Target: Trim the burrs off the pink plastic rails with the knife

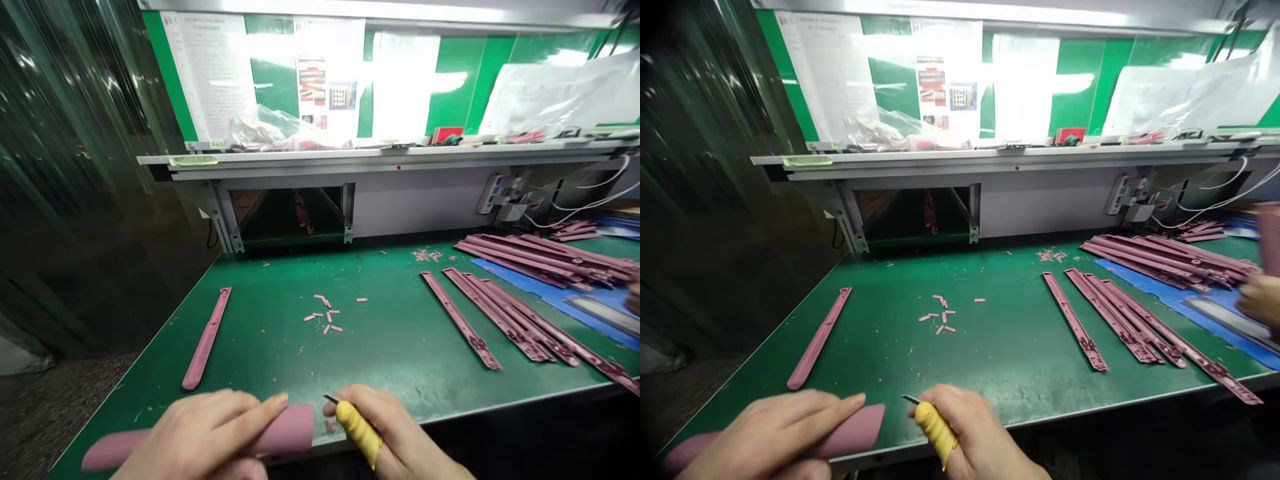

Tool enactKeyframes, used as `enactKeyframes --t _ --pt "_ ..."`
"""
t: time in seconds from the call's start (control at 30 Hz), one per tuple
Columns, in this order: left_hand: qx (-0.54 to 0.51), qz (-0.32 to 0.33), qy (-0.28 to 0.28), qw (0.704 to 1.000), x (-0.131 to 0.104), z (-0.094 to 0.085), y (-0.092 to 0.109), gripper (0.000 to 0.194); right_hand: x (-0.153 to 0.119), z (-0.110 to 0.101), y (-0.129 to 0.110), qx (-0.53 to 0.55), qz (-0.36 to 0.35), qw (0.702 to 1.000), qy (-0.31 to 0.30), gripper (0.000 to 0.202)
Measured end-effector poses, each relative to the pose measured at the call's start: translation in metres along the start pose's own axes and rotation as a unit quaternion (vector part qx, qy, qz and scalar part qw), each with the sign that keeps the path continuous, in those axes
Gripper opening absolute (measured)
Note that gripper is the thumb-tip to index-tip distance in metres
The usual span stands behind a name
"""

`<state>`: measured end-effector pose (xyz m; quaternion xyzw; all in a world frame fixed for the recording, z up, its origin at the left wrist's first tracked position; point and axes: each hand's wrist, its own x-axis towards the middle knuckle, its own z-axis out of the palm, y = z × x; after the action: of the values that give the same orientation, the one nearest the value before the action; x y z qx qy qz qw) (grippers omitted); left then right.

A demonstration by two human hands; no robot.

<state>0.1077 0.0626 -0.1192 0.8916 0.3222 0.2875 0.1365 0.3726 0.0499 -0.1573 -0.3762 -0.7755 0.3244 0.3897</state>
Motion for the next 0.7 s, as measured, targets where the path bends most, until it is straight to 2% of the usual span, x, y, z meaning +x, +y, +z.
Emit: enactKeyframes --t 0.07,0.1,0.2,0.3,0.4,0.57,0.7 --pt "0.052 0.013 -0.065 0.996 0.002 -0.013 -0.006 0.051 -0.003 0.000 -0.003 -0.046 -0.039 0.998 0.010 0.034" --pt "0.079 0.025 -0.079 0.993 0.003 -0.016 -0.007 0.053 -0.003 0.002 -0.004 -0.064 -0.060 0.996 0.008 0.035" --pt "0.119 0.074 -0.063 0.988 0.009 -0.020 -0.002 0.061 0.004 0.012 -0.005 -0.164 -0.121 0.979 0.021 0.052" --pt "0.087 0.089 -0.061 0.990 0.015 -0.023 0.005 0.066 0.014 0.021 -0.003 -0.270 -0.151 0.949 0.062 0.061" --pt "0.082 0.100 -0.089 0.988 0.018 -0.029 0.007 0.062 0.022 0.022 -0.002 -0.311 -0.161 0.935 0.058 0.054" --pt "0.218 0.193 -0.076 0.954 0.020 -0.036 0.010 0.046 0.027 0.018 -0.001 -0.360 -0.193 0.913 0.022 0.026" --pt "0.265 0.207 -0.083 0.938 0.018 -0.037 0.015 0.040 0.026 0.016 -0.003 -0.357 -0.223 0.907 0.009 0.027"
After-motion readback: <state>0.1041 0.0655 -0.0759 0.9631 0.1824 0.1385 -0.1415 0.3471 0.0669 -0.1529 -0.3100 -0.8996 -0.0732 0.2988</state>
